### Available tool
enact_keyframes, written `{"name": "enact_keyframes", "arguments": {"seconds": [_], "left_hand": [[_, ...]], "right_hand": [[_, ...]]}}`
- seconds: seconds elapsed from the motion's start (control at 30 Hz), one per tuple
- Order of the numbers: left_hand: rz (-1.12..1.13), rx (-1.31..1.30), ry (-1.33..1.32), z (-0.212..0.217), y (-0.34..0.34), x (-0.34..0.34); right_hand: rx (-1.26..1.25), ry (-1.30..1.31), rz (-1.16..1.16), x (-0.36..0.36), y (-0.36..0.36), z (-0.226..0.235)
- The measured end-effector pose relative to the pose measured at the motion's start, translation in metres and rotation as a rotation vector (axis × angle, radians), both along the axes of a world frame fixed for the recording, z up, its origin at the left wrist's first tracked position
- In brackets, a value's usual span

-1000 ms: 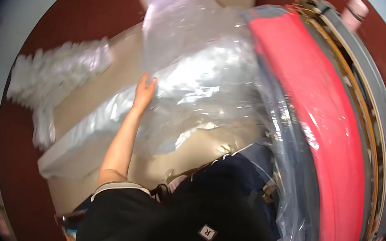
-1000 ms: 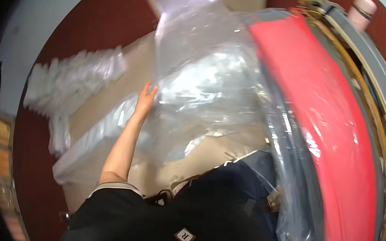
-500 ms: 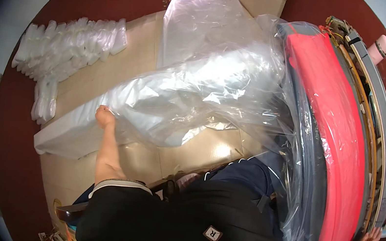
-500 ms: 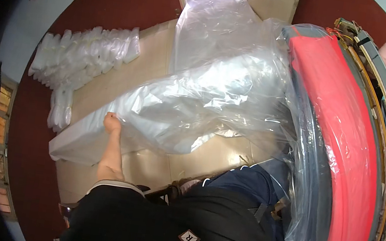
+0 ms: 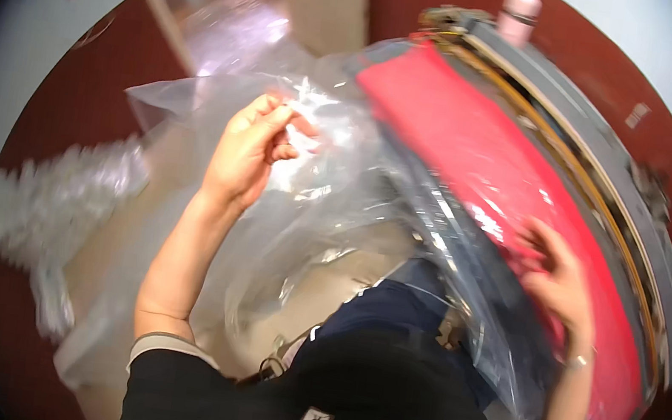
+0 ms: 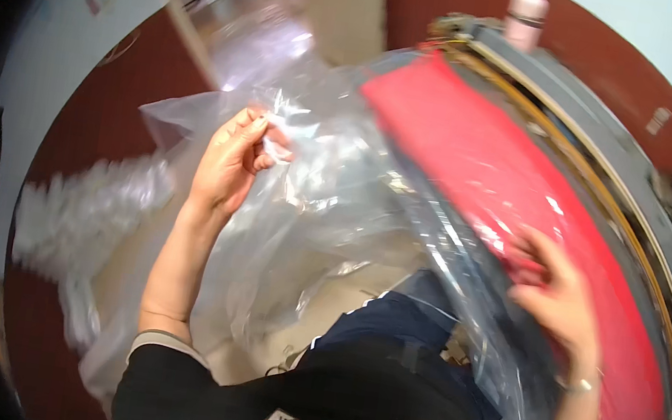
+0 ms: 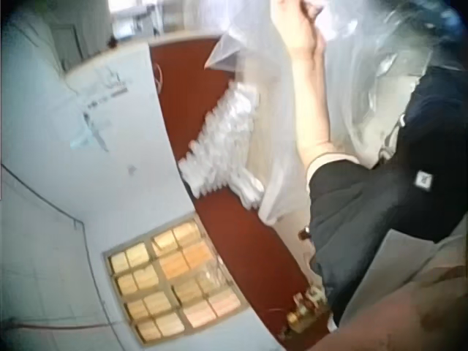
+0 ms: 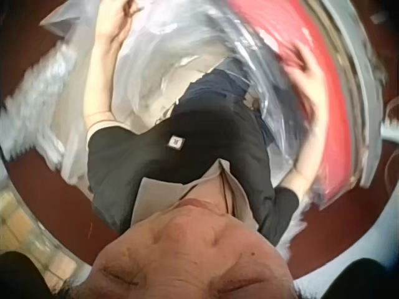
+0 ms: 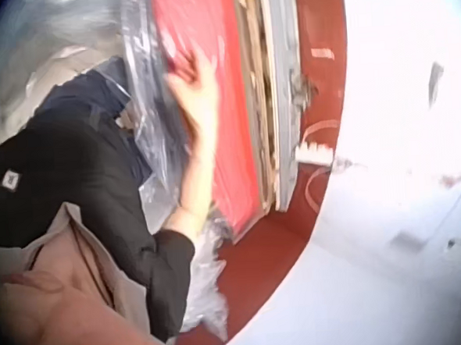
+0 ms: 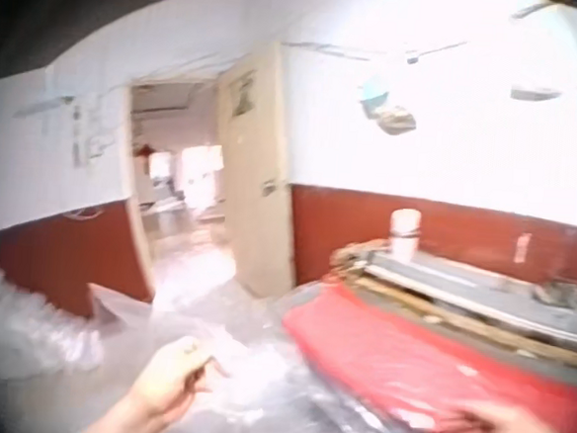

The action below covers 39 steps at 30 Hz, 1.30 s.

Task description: The person positions and smooths large plastic bags over a heat sealing machine, aligning the edges to seal them by hand repeatedly.

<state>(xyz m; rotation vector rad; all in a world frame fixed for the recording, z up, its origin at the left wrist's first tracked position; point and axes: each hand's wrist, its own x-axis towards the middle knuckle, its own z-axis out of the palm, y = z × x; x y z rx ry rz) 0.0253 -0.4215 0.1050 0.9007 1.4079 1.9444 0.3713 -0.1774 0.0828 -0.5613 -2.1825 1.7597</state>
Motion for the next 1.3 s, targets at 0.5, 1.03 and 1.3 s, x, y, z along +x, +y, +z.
{"name": "enact_keyframes", "arguments": {"seconds": [0.5,1.03,1.3], "left_hand": [[0.469,0.697,0.529,0.148,0.189,0.074],[0.305,0.474,0.354,0.094,0.289,0.138],[0.680,0.495,0.758,0.132,0.257,0.052]], "right_hand": [[0.139,0.047,-0.465,0.049,-0.059,-0.063],[0.175,0.134,-0.283,0.040,-0.028,-0.070],[-0.122,0.376,-0.276,0.090,-0.040,-0.060]]}}
